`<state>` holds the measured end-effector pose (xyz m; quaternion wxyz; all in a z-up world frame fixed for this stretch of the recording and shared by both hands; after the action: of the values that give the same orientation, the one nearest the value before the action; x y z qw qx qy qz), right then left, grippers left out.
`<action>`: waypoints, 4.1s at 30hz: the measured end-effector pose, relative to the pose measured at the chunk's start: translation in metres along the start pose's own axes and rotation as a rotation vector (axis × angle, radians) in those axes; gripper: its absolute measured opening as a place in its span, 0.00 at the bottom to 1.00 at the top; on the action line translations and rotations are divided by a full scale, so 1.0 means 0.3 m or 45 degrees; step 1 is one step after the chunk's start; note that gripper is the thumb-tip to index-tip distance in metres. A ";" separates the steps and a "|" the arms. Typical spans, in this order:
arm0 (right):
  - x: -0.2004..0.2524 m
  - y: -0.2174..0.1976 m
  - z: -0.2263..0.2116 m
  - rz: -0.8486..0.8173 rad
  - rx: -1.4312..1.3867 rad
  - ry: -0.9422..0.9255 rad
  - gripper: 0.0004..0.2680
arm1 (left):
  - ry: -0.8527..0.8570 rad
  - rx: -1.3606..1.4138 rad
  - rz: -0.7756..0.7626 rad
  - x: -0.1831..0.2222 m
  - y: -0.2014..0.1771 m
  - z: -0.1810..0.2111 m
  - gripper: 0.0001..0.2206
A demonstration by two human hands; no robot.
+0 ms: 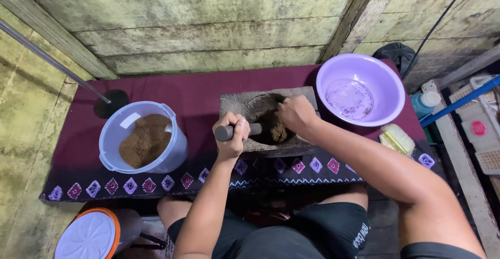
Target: Grinding and mixing materials in a mortar using a pestle and spoon
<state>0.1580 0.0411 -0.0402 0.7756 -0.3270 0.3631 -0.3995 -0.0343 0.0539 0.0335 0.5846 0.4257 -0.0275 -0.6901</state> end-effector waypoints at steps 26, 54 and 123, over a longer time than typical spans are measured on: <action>-0.049 -0.133 -0.170 0.304 0.069 0.217 0.05 | -0.101 0.074 -0.051 -0.330 0.185 -0.260 0.06; 0.181 -0.145 0.127 0.027 -0.270 0.467 0.10 | -0.111 -0.550 0.261 -0.304 0.028 -0.311 0.14; 0.009 0.093 -0.069 -0.889 -0.594 -0.099 0.11 | -0.388 -0.203 0.528 -0.349 -0.175 -0.446 0.15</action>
<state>0.1528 0.0471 -0.0740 0.5120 -0.6120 0.2817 -0.5328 0.0027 0.2190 -0.0216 0.7343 0.2550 -0.1475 -0.6116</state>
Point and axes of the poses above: each hand's wrist, its own x-axis away from the middle knuckle, its own y-axis out of the palm, z = x × y, the point moved 8 cm from there along -x, towards the middle knuckle, and after that the axes turned 15 degrees about z, right-handed, at the moved point
